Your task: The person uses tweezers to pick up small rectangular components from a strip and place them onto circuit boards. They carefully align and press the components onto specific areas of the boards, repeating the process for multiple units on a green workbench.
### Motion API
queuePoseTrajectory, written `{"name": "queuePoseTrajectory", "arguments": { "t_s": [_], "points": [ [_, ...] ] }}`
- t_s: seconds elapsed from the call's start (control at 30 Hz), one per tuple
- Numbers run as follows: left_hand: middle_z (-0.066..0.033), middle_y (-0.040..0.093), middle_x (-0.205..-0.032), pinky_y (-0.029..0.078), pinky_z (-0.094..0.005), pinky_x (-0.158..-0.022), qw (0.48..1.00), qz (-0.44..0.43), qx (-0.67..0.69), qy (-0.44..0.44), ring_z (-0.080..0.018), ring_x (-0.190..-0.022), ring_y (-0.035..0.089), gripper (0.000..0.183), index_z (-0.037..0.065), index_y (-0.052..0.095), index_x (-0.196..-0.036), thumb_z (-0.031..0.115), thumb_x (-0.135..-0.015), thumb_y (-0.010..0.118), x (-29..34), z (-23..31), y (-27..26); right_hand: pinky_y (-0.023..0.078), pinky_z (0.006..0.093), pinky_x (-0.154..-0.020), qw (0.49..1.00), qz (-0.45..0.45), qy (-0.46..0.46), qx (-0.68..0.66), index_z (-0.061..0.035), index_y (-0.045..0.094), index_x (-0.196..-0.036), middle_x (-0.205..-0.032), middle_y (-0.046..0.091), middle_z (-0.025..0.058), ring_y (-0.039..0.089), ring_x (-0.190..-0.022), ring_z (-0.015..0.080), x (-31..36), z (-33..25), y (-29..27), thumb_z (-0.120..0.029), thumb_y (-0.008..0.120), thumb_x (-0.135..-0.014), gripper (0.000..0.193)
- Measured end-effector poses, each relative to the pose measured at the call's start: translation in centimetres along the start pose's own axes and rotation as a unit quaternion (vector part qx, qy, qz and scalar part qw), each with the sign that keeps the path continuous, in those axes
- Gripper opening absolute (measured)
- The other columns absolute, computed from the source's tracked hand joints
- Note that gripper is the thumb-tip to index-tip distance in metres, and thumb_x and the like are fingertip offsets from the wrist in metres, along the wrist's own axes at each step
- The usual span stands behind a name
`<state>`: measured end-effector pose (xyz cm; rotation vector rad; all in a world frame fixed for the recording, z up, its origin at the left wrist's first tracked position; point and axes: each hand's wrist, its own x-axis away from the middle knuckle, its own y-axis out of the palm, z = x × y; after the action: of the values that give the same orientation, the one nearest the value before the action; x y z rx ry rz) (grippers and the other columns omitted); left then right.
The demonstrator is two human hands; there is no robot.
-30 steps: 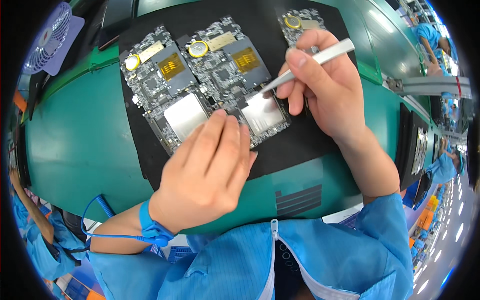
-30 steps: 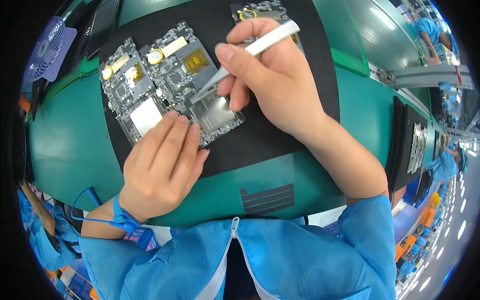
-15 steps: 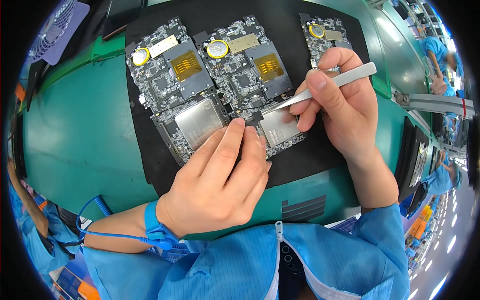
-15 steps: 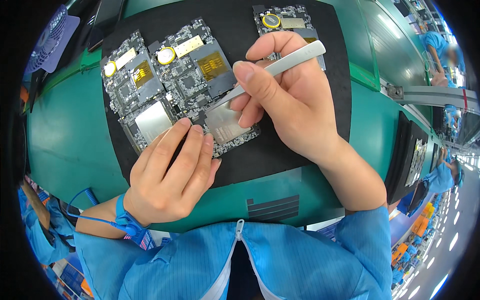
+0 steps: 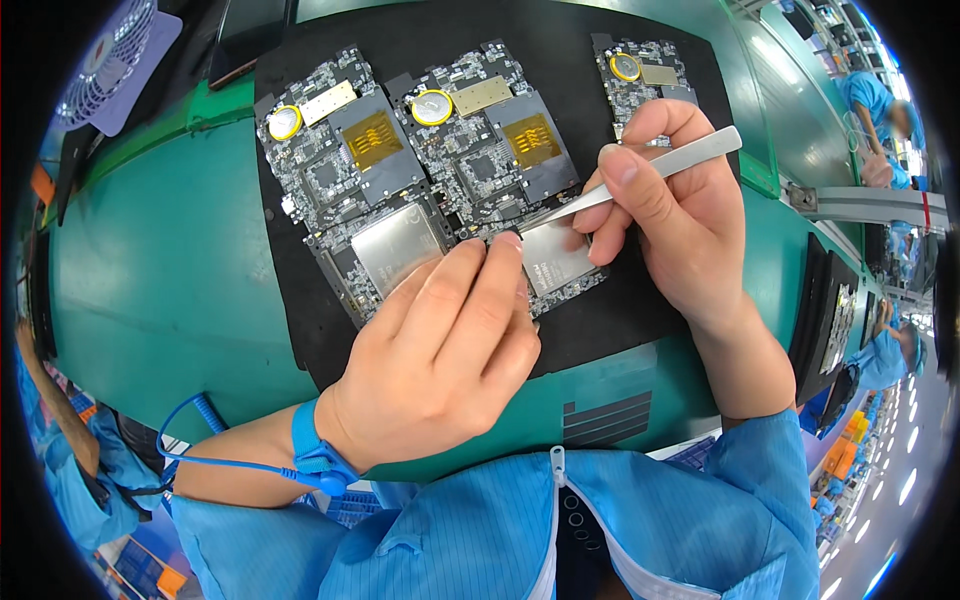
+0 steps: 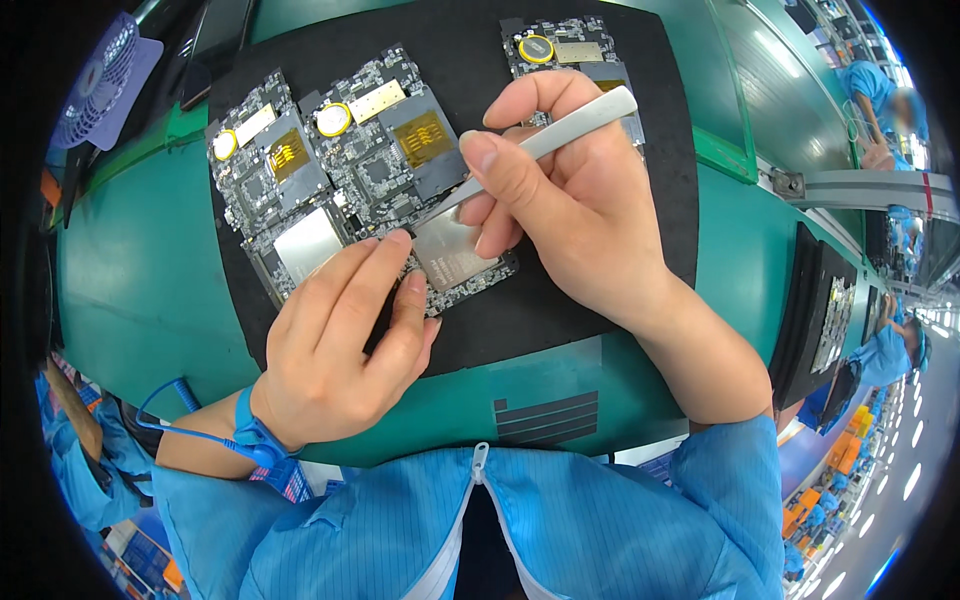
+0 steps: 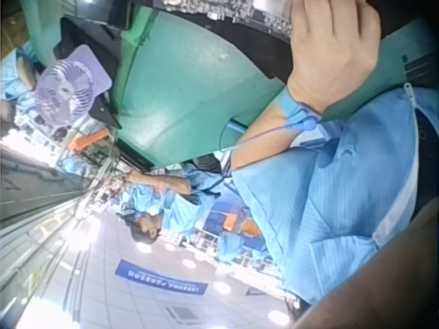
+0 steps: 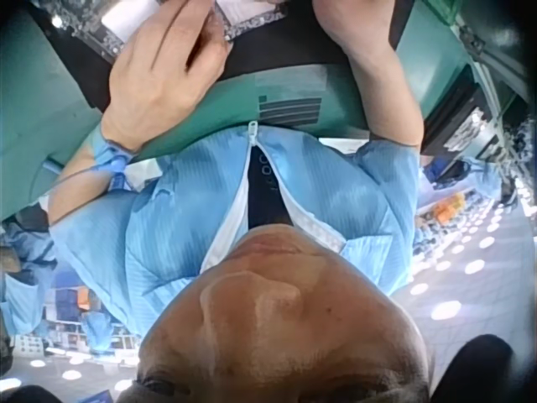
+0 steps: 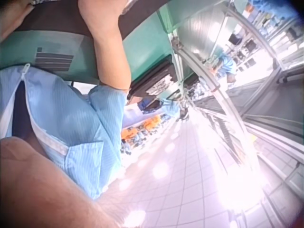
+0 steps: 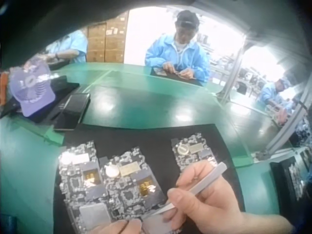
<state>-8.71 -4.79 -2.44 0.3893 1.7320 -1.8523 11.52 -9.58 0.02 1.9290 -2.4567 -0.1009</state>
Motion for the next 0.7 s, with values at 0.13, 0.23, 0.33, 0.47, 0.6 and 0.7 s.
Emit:
{"name": "queuePoseTrajectory", "arguments": {
  "t_s": [0.13,0.23,0.33,0.47,0.6,0.7],
  "points": [
    [-0.0209,0.058,-0.107,0.052,-0.0365,-0.074,0.999,-0.019,0.017,-0.022,-0.0329,-0.093,0.059,0.030,-0.002,0.061,-0.085,0.008,-0.059,0.072,0.0,-0.1,0.1,0.047,0.0177,-0.047,1.000,0.010,-0.015,0.016,-0.0019,0.041,-0.107,-0.070,0.059,0.0049,0.057,-0.052,0.0066,0.1,0.1,0.3,-0.010,0.060,-0.090,0.026],
    [-0.0216,0.057,-0.108,0.051,-0.0378,-0.075,0.997,-0.045,0.053,-0.035,-0.0331,-0.093,0.057,0.032,-0.002,0.060,-0.086,0.007,-0.057,0.072,-0.7,-0.3,-0.4,0.045,0.0173,-0.046,0.994,0.031,-0.085,0.062,0.0003,0.041,-0.104,-0.070,0.059,0.0057,0.056,-0.052,0.0055,0.8,0.3,0.7,-0.003,0.059,-0.089,0.024],
    [-0.0218,0.056,-0.107,0.051,-0.0380,-0.075,0.992,-0.083,0.089,-0.037,-0.0329,-0.093,0.056,0.033,-0.003,0.059,-0.086,0.008,-0.057,0.072,-1.8,-0.7,-1.1,0.044,0.0173,-0.045,0.956,0.044,-0.252,0.147,0.0024,0.041,-0.100,-0.071,0.059,0.0072,0.056,-0.054,0.0054,1.2,1.2,0.4,0.003,0.057,-0.087,0.020],
    [-0.0214,0.058,-0.105,0.052,-0.0366,-0.075,0.996,-0.087,-0.002,-0.015,-0.0326,-0.094,0.058,0.033,-0.005,0.061,-0.089,0.011,-0.062,0.071,-1.2,0.2,-1.0,0.045,0.0181,-0.048,0.945,-0.005,-0.296,0.138,0.0026,0.044,-0.090,-0.074,0.061,0.0100,0.056,-0.056,0.0060,1.6,1.3,-0.2,0.005,0.055,-0.087,0.012],
    [-0.0205,0.061,-0.101,0.053,-0.0339,-0.075,0.997,-0.020,-0.078,0.012,-0.0328,-0.096,0.060,0.033,-0.008,0.064,-0.091,0.012,-0.067,0.069,0.3,0.8,-0.1,0.047,0.0230,-0.052,0.939,-0.057,-0.301,0.157,0.0040,0.050,-0.089,-0.074,0.062,0.0114,0.060,-0.060,0.0129,1.6,1.7,0.2,0.002,0.062,-0.084,0.013],
    [-0.0202,0.062,-0.099,0.054,-0.0332,-0.074,0.997,-0.016,-0.071,0.019,-0.0326,-0.095,0.061,0.032,-0.009,0.065,-0.092,0.012,-0.068,0.068,0.3,0.6,0.0,0.049,0.0252,-0.052,0.932,-0.054,-0.315,0.170,0.0043,0.052,-0.089,-0.073,0.062,0.0122,0.061,-0.061,0.0158,1.7,2.4,0.4,0.001,0.066,-0.082,0.015]
  ]
}}
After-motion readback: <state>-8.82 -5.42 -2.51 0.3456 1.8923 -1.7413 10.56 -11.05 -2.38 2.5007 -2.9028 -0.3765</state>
